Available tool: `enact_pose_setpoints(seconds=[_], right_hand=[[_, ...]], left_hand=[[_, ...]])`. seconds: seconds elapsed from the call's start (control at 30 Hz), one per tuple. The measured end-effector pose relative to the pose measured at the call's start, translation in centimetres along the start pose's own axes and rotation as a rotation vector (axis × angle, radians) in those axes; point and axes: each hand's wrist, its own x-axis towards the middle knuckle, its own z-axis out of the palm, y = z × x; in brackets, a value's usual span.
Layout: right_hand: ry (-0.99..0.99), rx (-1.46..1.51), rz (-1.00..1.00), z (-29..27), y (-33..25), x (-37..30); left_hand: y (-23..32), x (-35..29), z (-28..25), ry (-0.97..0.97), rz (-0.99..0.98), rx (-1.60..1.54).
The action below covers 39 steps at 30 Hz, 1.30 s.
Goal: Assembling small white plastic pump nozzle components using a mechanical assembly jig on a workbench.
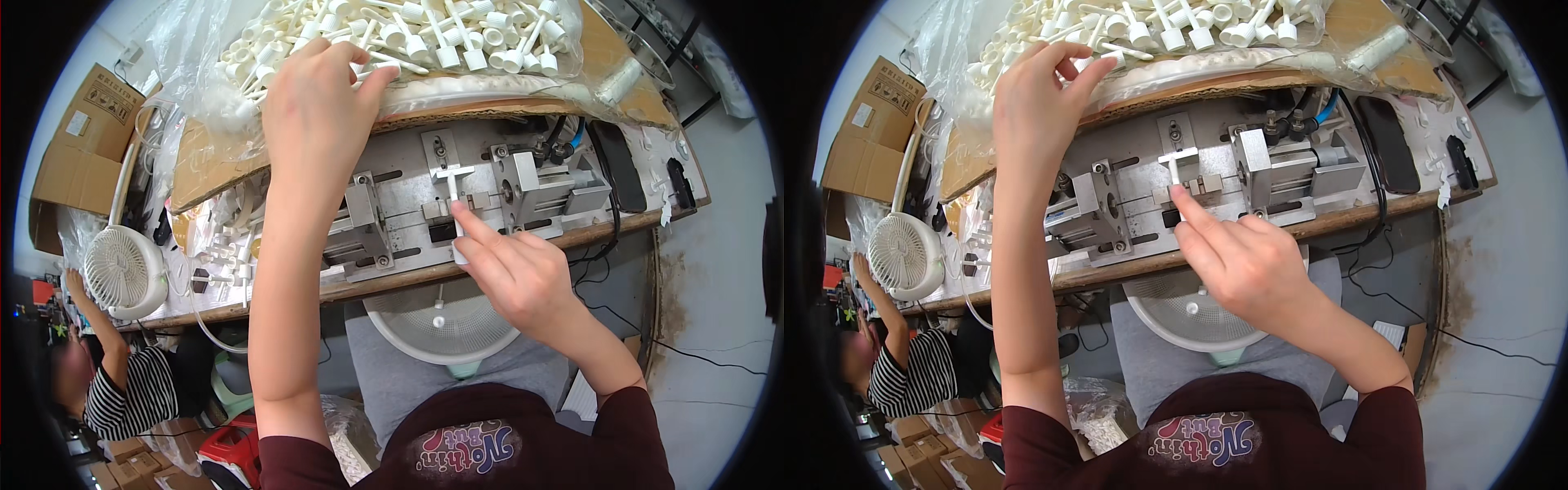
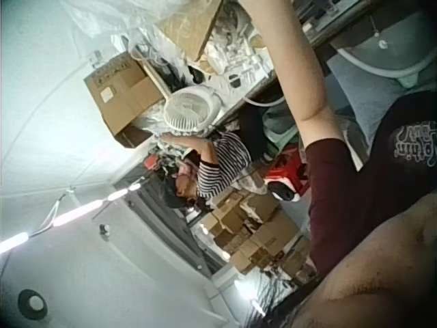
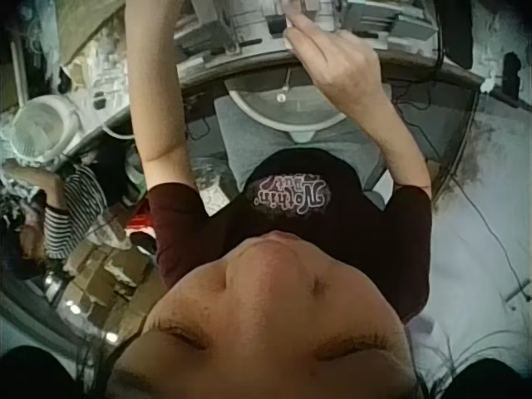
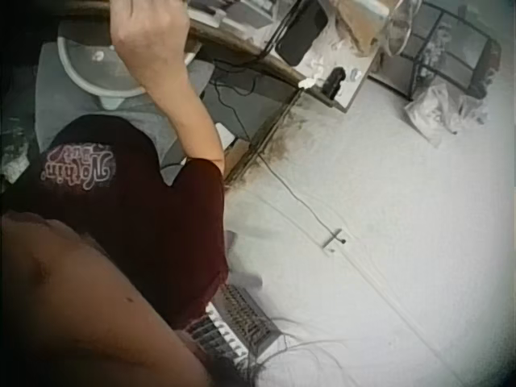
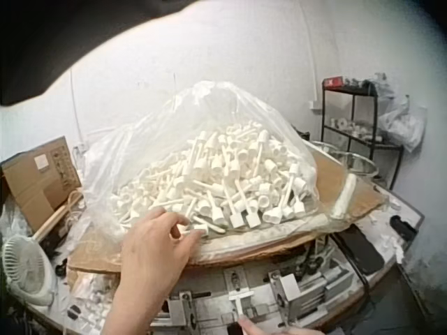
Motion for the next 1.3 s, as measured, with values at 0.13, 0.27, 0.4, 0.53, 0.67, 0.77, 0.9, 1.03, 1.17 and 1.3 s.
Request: enact_pose_setpoints(seconds=[0.13,0.27,0.4,0.53,0.67,0.77,0.9,1.03,1.17,1.3], right_hand=[[-0.083,-0.033,-0.035,0.9,-0.4,-0.5],[-0.121,-0.064,-0.02,1.2,-0.5,-0.1],[-0.178,-0.059,-0.006,1.0,-0.5,0.8],[-0.178,-0.094,-0.036,1.0,-0.5,1.1],[-0.201,-0.014,-0.003,0.0,-0.3,1.6],[-0.064,0.209,0.071,-1.2,1.6,3.1],[0.292,0.209,0.194,-2.0,5.6,7.7],[0.273,-0.007,0.186,-1.0,10.0,11.2],[0.076,-0.001,0.297,0.3,10.7,12.6],[0.074,0.172,0.383,0.8,10.8,12.9]], left_hand=[[0.1,0.8,1.4,-0.089,-0.033,0.072],[0.6,0.6,1.2,-0.077,-0.053,0.007],[2.0,-1.2,-0.5,-0.046,-0.059,-0.263],[2.9,-3.9,-2.3,-0.013,0.05,-0.416],[3.8,-7.1,-3.5,-0.012,0.056,-0.573],[4.1,-9.9,-3.9,-0.063,0.08,-0.532],[4.1,-13.9,-3.8,-0.192,0.131,-0.429],[5.2,-15.1,-2.6,-0.222,0.159,-0.264],[5.4,-15.9,-1.3,-0.254,0.17,-0.179],[5.5,-15.4,-0.8,-0.271,0.185,-0.125]])
